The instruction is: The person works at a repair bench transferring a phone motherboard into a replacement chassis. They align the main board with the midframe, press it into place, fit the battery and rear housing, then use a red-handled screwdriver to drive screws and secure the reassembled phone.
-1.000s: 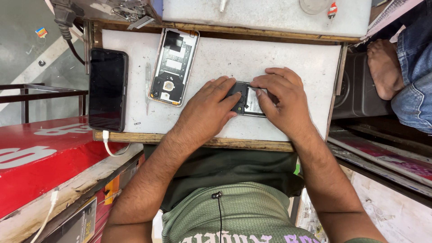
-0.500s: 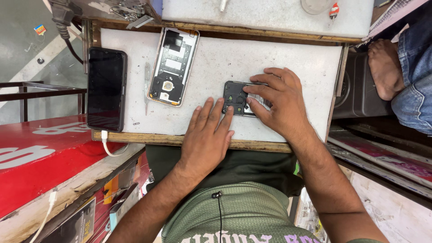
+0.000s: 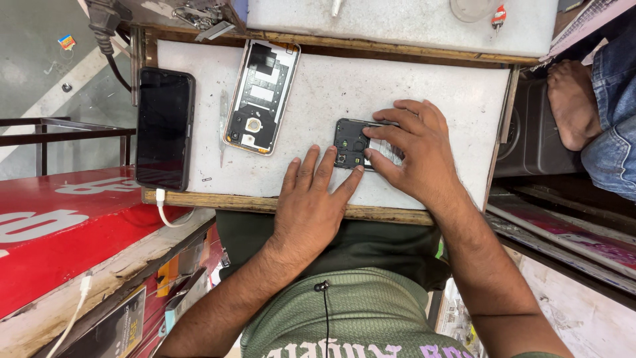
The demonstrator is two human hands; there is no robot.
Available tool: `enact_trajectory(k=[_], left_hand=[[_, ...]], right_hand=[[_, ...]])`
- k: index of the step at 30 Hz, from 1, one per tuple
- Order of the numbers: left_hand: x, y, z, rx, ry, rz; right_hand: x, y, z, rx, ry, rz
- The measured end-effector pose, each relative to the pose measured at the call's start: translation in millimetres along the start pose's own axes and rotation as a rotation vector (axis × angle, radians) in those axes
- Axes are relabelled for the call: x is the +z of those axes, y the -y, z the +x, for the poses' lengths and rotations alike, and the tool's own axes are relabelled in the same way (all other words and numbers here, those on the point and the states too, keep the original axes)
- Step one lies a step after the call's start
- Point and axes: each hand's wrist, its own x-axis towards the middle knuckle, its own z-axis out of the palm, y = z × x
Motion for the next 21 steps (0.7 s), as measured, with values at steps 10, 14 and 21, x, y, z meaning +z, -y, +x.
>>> enact_trajectory(k=[10,14,21], left_hand=[[-3.0,-10.8,3.5,-0.018,0.008,0.072],[-8.8,-11.1,3.4,-0.02,0.026,0.092],[-18.7,-18.0,8.4,-0.028,0.055,0.099]], right_hand=[[4.9,-0.2,0.4,0.004,-0.026,0.02],[5.6,1.8,0.5,0.003,-0.025,0.017],[4.6,3.5,-2.8,0.002,-0.038,0.016]])
